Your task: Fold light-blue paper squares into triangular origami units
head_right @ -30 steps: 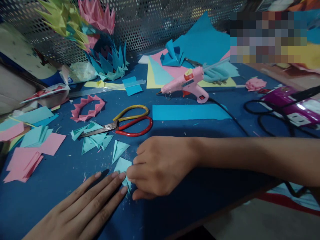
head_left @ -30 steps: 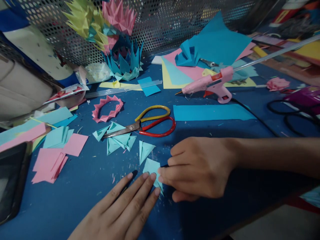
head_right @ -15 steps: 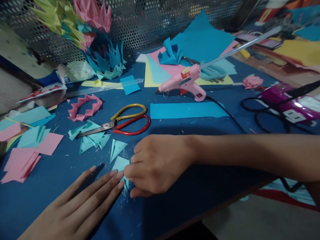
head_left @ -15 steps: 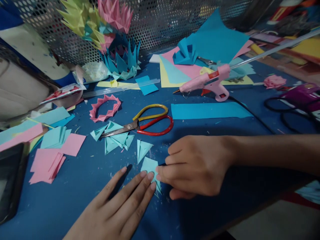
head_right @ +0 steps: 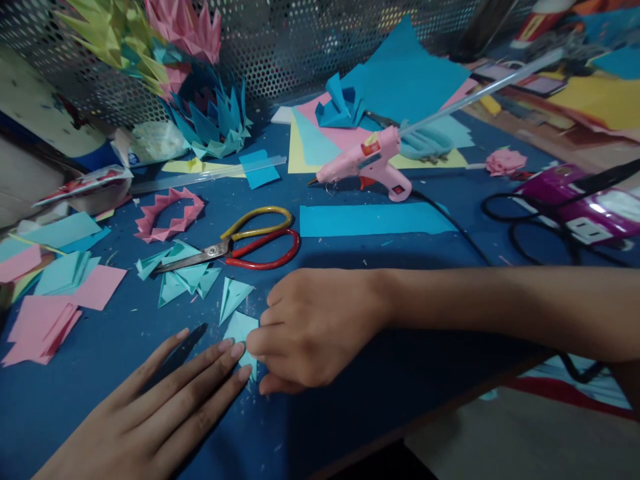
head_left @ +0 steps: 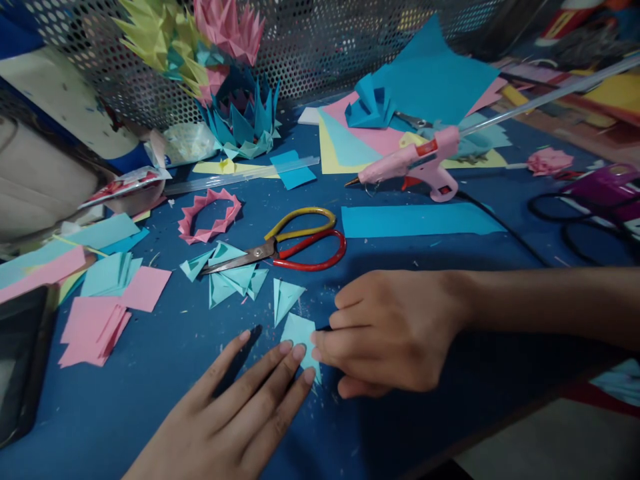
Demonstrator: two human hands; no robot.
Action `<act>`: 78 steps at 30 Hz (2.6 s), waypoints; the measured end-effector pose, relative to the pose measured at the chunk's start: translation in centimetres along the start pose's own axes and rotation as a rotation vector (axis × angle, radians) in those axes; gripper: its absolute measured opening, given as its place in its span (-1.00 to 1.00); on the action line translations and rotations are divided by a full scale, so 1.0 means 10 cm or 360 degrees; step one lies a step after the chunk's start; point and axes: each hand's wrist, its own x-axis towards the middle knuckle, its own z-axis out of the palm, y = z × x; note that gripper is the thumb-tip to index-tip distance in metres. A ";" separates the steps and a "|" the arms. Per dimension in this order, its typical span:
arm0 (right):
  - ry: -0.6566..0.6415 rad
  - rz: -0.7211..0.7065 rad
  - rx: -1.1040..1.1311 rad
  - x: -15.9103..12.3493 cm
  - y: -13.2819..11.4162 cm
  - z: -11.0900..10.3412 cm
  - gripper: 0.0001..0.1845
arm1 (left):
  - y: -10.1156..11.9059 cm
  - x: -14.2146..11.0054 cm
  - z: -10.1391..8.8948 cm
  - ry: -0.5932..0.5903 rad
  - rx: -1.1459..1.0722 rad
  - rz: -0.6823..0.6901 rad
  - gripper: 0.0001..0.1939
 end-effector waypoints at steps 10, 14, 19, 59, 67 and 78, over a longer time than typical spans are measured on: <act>-0.0026 0.0005 0.0016 0.01 0.00 -0.01 -0.62 | 0.03 0.01 -0.01 0.0016 -0.0013 -0.0033 -0.26; -0.0032 0.0003 0.0013 0.01 0.00 -0.01 -0.62 | 0.07 -0.01 0.02 -0.0082 -0.0002 -0.0093 -0.44; -0.0028 0.0001 0.0007 0.01 0.01 0.00 -0.61 | 0.04 -0.01 0.00 -0.0001 0.0021 -0.0038 -0.42; 0.0035 -0.0006 0.0011 0.01 0.02 0.03 -0.63 | 0.07 0.00 0.04 0.0085 -0.0064 -0.0091 -0.37; 0.0046 -0.0007 -0.0004 0.02 0.00 0.03 -0.63 | 0.09 0.00 0.07 0.0174 -0.0140 -0.0125 -0.49; -0.0020 -0.0090 0.0095 0.06 -0.03 -0.02 -0.65 | 0.11 0.02 0.06 0.0184 -0.0107 -0.0140 -0.60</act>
